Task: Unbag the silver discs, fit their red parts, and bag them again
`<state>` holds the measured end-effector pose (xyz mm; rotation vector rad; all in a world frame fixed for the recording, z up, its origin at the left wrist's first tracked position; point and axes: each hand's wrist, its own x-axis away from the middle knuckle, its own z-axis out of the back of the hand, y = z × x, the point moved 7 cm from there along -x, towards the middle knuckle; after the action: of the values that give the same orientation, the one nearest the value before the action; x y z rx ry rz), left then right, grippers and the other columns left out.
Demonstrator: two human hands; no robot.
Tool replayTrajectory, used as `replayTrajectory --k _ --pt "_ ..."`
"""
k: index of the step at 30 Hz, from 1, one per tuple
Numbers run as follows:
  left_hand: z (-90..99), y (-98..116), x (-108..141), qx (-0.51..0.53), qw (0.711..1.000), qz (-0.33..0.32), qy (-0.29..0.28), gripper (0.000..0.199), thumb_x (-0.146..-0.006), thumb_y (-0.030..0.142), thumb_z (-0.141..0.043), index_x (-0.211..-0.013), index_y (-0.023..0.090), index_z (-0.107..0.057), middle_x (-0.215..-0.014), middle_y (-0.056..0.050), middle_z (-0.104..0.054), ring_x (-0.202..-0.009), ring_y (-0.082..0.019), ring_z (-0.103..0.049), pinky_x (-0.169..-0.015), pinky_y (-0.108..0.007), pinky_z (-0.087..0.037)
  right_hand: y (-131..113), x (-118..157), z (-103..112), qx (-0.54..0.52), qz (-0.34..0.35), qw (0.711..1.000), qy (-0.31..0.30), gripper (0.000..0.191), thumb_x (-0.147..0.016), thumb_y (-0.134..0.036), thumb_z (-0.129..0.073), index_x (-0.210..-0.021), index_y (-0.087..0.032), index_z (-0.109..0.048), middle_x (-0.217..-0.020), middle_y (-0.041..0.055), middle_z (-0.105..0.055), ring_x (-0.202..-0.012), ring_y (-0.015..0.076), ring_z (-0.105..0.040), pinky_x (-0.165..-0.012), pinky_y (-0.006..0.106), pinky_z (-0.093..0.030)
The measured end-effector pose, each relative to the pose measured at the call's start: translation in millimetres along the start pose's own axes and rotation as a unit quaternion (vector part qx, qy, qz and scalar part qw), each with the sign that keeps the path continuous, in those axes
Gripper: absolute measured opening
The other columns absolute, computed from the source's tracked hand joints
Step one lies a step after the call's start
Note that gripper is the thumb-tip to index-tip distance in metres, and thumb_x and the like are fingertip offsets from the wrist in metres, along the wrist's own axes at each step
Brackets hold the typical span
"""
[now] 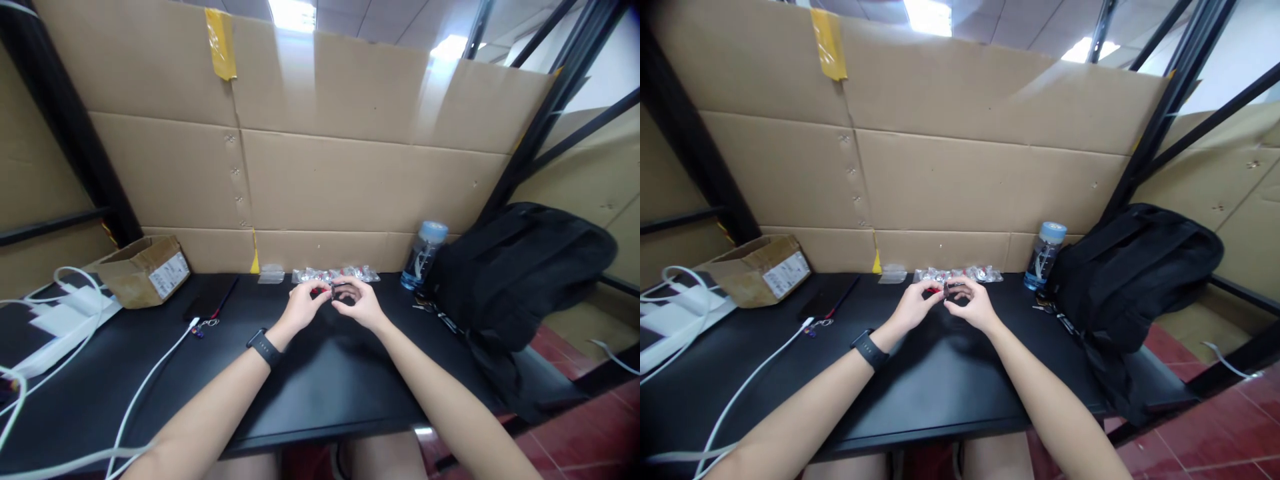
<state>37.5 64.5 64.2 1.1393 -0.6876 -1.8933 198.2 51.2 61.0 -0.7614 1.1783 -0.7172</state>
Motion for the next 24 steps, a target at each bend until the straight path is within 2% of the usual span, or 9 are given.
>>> replayTrajectory --k 5,12,20,24 --pt "-0.8 -9.4 -1.7 0.003 1.0 -0.014 0.024 0.007 -0.09 0.026 -0.068 -0.089 0.022 -0.074 -0.111 -0.005 -0.064 -0.11 -0.022 -0.062 -0.106 -0.037 -0.044 -4.9 0.6 -3.0 0.031 0.022 0.999 -0.004 0.045 -0.072 -0.026 -0.081 -0.114 -0.023 -0.065 -0.115 0.008 -0.073 -0.103 0.0239 -0.072 -0.082 0.033 -0.058" --pt "-0.3 -7.4 1.5 -0.022 0.999 -0.026 0.042 0.006 -0.088 0.023 -0.07 -0.09 0.023 -0.075 -0.112 -0.005 -0.06 -0.112 -0.023 -0.059 -0.107 -0.039 -0.042 0.1 1.7 -1.8 0.007 0.016 1.0 0.006 0.044 -0.072 -0.028 -0.085 -0.111 -0.024 -0.068 -0.113 0.0074 -0.074 -0.102 0.0244 -0.073 -0.081 0.033 -0.057" --pt "-7.9 -6.1 0.7 0.035 0.998 -0.04 0.039 0.007 -0.09 0.019 -0.066 -0.089 0.019 -0.073 -0.108 -0.007 -0.06 -0.108 -0.022 -0.06 -0.104 -0.037 -0.043 3.6 0.4 -1.3 -0.004 -0.019 1.0 0.004 0.039 -0.072 -0.032 -0.085 -0.106 -0.023 -0.068 -0.117 0.0086 -0.074 -0.103 0.0247 -0.073 -0.08 0.033 -0.055" --pt "-2.5 0.3 5.2 -0.035 0.996 -0.036 0.071 0.006 -0.089 0.018 -0.068 -0.088 0.02 -0.073 -0.109 -0.006 -0.061 -0.109 -0.023 -0.06 -0.103 -0.039 -0.043 10.1 0.5 -1.7 -0.012 -0.054 0.998 0.001 0.031 -0.075 -0.039 -0.083 -0.093 -0.02 -0.067 -0.113 0.0091 -0.074 -0.1 0.0241 -0.073 -0.077 0.032 -0.054"
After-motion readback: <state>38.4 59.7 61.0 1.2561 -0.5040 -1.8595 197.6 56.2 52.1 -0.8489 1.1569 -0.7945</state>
